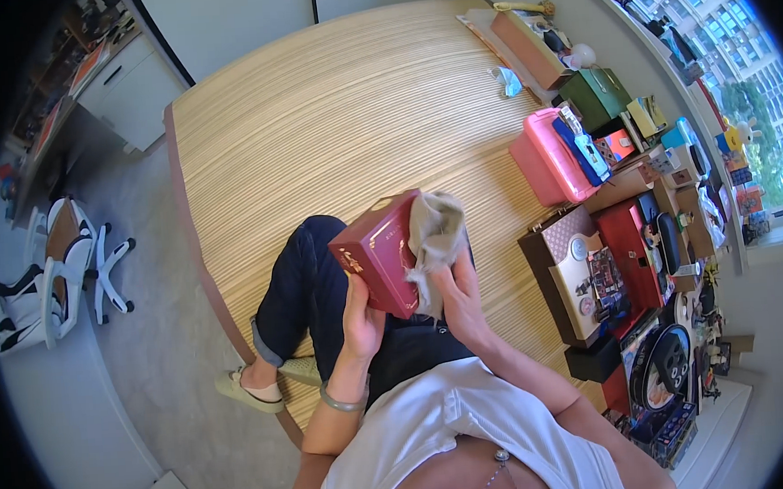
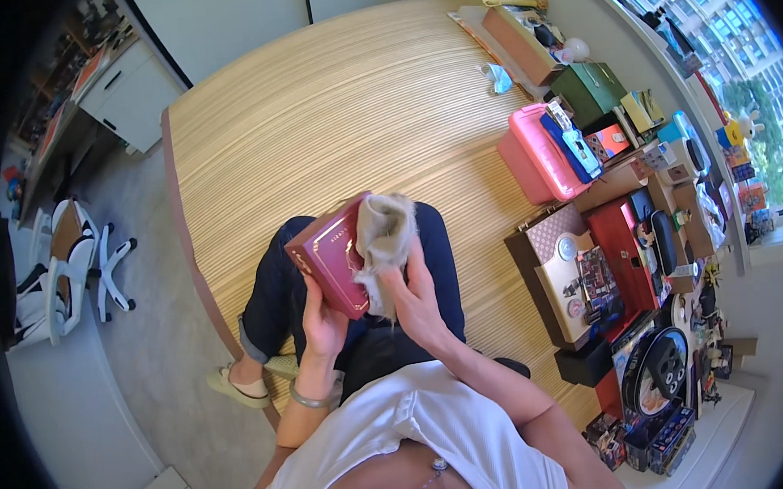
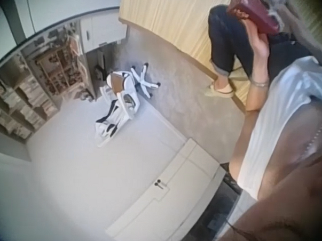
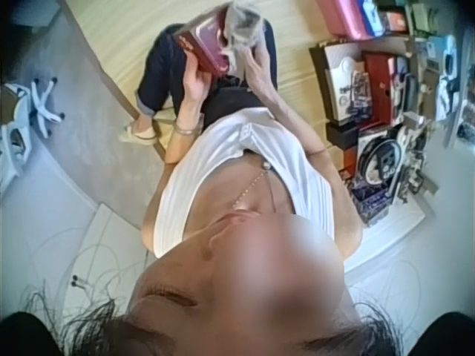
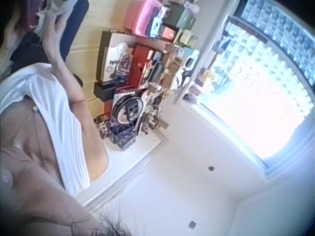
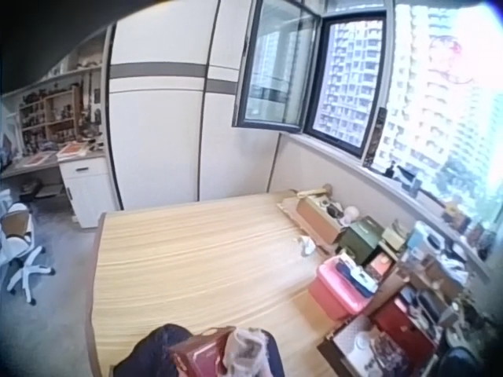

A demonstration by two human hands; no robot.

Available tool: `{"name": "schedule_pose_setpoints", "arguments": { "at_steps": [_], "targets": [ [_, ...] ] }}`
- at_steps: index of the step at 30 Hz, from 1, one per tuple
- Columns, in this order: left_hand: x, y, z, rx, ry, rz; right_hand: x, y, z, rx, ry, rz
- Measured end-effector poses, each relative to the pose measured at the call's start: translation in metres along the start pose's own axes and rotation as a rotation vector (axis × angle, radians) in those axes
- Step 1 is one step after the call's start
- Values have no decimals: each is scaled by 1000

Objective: The person cleans a plastic bin, a large white jar, a small clear case, two rectangular boxes, and a glasses case using a cloth. The person picks up each item from a table, wipes it by hand, and places it back onto the crowded surface.

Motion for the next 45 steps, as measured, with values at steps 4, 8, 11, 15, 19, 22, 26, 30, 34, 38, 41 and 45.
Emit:
{"name": "schedule_pose_setpoints", "arguments": {
  "at_steps": [4, 8, 11, 15, 19, 22, 26, 30, 34, 38, 41, 45],
  "targets": [
    [2, -5, 27, 264, 113, -54, 7, 17, -1, -92, 90, 69],
    [0, -12, 31, 481, 50, 188, 4, 21, -2, -394, 340, 92],
    [-5, -23, 36, 743, -197, 254, 20, 32, 2, -16, 74, 302],
    [-6, -35, 32, 1050, -368, 369, 15, 6, -47, -452, 574, -163],
    [-9, -29, 22, 1146, -581, 213, 14, -20, -53, -755, 676, -529],
    [-9, -44, 24, 1094, -516, 215, 37, 9, -21, -422, 261, -82],
    [-11, -35, 16, 1108, -369, 263, 29, 1, -36, -694, 479, -207],
    [-10, -21, 8, 1070, -337, 199, -3, -28, -52, -739, 697, -486],
    [-12, -18, 7, 1122, -450, 160, 10, -20, -51, -756, 637, -430],
    [-9, -42, 21, 1019, -567, 205, 30, 8, -23, -541, 409, -21],
    [-13, -38, 9, 971, -403, 203, 26, 19, -7, 115, -141, 77],
    [-27, -18, -4, 702, -390, 293, 19, 20, 9, 314, -369, 240]
  ]
}}
Point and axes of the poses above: each hand's wrist, its own x-axis towards the middle knuckle, its own y-axis out of the back of the hand, z = x × y, the point moved 3 cm from there along x, towards the middle knuckle, and after that the axes turned 14 degrees about y, right-handed, at the moved point
